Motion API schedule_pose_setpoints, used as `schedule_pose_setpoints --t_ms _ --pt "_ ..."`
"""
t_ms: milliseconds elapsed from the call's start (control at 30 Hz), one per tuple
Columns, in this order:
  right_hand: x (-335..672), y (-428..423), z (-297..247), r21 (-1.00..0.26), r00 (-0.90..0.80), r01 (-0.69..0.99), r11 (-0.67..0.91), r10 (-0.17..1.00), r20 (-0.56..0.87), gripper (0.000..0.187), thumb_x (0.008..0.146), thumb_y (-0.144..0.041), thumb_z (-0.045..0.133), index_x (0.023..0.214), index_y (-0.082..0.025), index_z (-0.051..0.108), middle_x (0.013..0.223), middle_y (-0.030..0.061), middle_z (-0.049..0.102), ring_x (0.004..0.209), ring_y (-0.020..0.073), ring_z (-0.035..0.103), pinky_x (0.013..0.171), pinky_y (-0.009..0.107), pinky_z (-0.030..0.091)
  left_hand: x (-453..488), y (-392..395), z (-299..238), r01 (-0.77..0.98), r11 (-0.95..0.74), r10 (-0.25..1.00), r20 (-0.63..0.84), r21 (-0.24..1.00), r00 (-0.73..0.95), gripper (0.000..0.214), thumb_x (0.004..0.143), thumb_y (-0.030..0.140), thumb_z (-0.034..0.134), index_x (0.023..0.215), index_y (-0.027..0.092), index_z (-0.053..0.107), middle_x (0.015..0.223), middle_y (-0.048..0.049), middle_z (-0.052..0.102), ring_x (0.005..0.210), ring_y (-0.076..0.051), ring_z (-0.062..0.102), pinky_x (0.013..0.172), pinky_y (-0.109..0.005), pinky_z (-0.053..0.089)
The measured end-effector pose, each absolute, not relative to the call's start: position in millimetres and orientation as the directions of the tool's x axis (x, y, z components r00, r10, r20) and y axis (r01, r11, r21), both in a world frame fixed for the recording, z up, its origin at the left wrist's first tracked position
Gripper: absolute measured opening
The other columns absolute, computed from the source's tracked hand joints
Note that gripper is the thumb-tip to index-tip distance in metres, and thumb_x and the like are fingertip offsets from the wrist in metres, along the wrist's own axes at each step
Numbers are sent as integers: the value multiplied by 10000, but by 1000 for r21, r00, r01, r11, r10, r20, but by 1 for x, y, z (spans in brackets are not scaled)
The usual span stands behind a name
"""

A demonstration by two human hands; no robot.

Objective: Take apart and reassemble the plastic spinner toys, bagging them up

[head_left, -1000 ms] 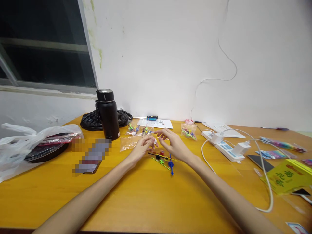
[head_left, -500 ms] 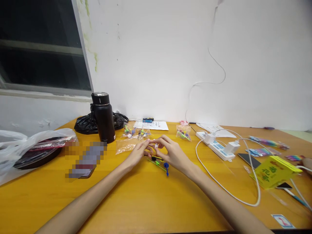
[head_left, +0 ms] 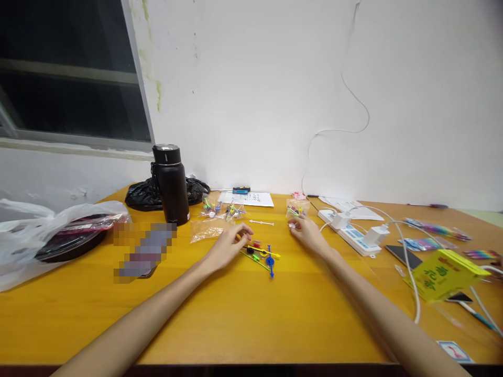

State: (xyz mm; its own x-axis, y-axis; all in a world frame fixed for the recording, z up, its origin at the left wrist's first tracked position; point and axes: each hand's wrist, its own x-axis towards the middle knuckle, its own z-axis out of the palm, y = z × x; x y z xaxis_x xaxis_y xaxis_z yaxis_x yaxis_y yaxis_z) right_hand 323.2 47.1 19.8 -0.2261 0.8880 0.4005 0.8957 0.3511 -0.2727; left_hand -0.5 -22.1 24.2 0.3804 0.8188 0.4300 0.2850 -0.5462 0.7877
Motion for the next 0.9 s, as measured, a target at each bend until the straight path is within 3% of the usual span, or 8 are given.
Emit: schedule_pose_setpoints --t_ms 267,367,467,567,667,800,900 --pt "333 65 16 -302 -214 899 317 920 328 202 907 -175 581 1040 -145 730 1065 126 704 832 193 681 786 285 498 -1 -21 22 378 -615 781 468 692 414 152 960 239 509 1029 211 642 1054 -59 698 942 -225 630 877 -367 465" --pt "333 65 19 -291 -230 898 331 915 331 230 915 -194 583 1084 -157 734 1124 130 689 906 208 683 852 301 500 -1 -21 22 397 -620 778 468 676 419 164 967 243 496 1033 210 642 1072 -62 686 963 -224 622 897 -374 469" --pt "330 60 28 -270 -240 896 352 897 371 258 927 -215 572 1126 -169 729 1193 133 675 1022 242 672 948 347 487 -1 -24 22 387 -643 754 458 661 470 191 968 253 513 1100 220 646 1137 -64 671 1058 -224 608 959 -375 468" --pt "319 49 47 -278 -314 865 417 884 347 255 933 -202 550 1104 -169 737 1189 127 691 990 236 686 936 355 501 0 -28 22 344 -686 696 441 641 566 258 979 267 523 1212 251 633 1232 -54 664 1163 -221 584 1052 -380 432" --pt "303 33 68 -361 -412 800 480 876 252 259 955 -232 529 1083 -178 746 1119 111 726 957 225 689 869 336 526 1 -30 21 344 -693 675 403 634 618 284 995 297 513 1253 267 630 1272 -52 664 1200 -225 575 1075 -386 422" --pt "277 5 80 -514 -532 672 533 831 166 290 981 -327 523 1142 -206 732 1180 95 720 1029 221 674 892 342 529 1 -28 20 342 -700 666 398 628 631 249 994 293 515 1189 246 662 1211 -65 681 1148 -230 598 1030 -380 451" --pt "259 -19 74 -534 -603 625 569 787 131 316 990 -387 534 1159 -198 721 1152 97 718 967 206 681 872 334 523 0 -24 18 325 -690 672 406 647 619 218 985 295 531 1131 228 680 1148 -73 684 1075 -222 623 966 -354 482"
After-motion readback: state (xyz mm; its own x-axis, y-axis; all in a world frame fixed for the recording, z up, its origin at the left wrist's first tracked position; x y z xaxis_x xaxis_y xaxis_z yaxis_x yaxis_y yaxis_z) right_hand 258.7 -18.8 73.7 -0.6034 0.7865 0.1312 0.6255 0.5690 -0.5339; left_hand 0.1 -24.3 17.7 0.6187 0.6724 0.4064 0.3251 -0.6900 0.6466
